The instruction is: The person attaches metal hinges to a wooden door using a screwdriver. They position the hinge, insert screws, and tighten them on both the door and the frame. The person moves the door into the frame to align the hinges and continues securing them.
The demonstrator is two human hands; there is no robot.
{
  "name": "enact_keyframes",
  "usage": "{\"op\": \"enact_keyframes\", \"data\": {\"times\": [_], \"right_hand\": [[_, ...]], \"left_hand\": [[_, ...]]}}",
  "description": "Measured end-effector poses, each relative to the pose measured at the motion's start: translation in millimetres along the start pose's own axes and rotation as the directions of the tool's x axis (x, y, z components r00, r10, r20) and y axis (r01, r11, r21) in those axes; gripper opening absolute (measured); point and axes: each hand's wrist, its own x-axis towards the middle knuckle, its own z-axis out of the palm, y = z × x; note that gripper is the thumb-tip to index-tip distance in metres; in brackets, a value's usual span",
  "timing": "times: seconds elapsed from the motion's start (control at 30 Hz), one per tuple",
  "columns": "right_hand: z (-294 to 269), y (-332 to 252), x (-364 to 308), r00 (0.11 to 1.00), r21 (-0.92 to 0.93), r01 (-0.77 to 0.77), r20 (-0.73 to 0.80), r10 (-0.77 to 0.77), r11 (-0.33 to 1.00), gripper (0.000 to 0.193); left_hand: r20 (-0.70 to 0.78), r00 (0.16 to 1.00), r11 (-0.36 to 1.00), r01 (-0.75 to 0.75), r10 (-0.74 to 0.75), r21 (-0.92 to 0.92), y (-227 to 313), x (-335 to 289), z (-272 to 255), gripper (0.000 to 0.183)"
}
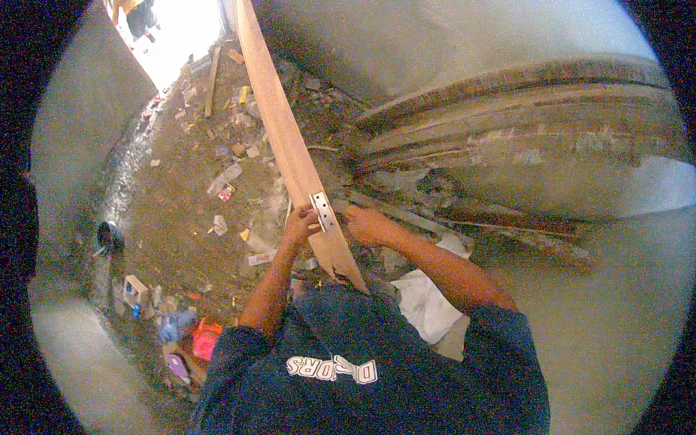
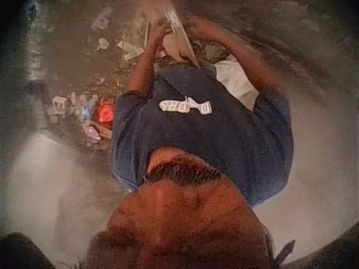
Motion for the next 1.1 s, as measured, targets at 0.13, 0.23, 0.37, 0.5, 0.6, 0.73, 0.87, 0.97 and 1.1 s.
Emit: {"op": "enact_keyframes", "data": {"times": [0.13,0.23,0.37,0.5,0.6,0.73,0.87,0.97,1.1], "right_hand": [[12,-2,-17,0.889,0.629,-0.431,0.175,0.423,0.646,0.036],[56,38,-29,0.818,0.785,-0.479,0.238,0.524,0.392,0.036],[85,41,-41,0.853,0.826,-0.385,0.149,0.500,0.412,0.036],[105,45,-52,0.850,0.850,-0.343,0.099,0.518,0.400,0.035],[116,52,-54,0.823,0.848,-0.293,-0.011,0.568,0.442,0.033],[143,64,-38,0.802,0.782,-0.140,-0.270,0.532,0.607,0.032],[147,56,-10,0.819,0.729,-0.059,-0.356,0.451,0.682,0.032],[120,38,-11,0.787,0.693,-0.089,-0.392,0.477,0.715,0.032],[100,-42,-24,0.892,0.569,-0.078,-0.327,0.312,0.819,0.032]], "left_hand": [[-0.052,0.998,0.998,0.049,-0.047,0.048,-5,13,-25,0.055],[-0.120,0.977,0.878,-0.101,0.176,0.468,32,-9,21,0.035],[-0.173,0.842,0.501,-0.128,0.510,0.856,27,-26,44,0.040],[-0.293,0.869,0.845,-0.224,0.399,0.485,14,-35,52,0.046],[-0.353,0.881,0.913,-0.180,0.315,0.367,9,-31,43,0.050],[-0.358,0.821,0.727,-0.097,0.445,0.680,-7,-10,28,0.058],[-0.321,0.819,0.762,-0.201,0.475,0.615,-29,23,-6,0.066],[-0.384,0.878,0.919,-0.140,0.287,0.368,13,-21,21,0.064],[-0.334,0.933,0.991,-0.110,0.130,0.079,-9,-74,-27,0.050]]}}
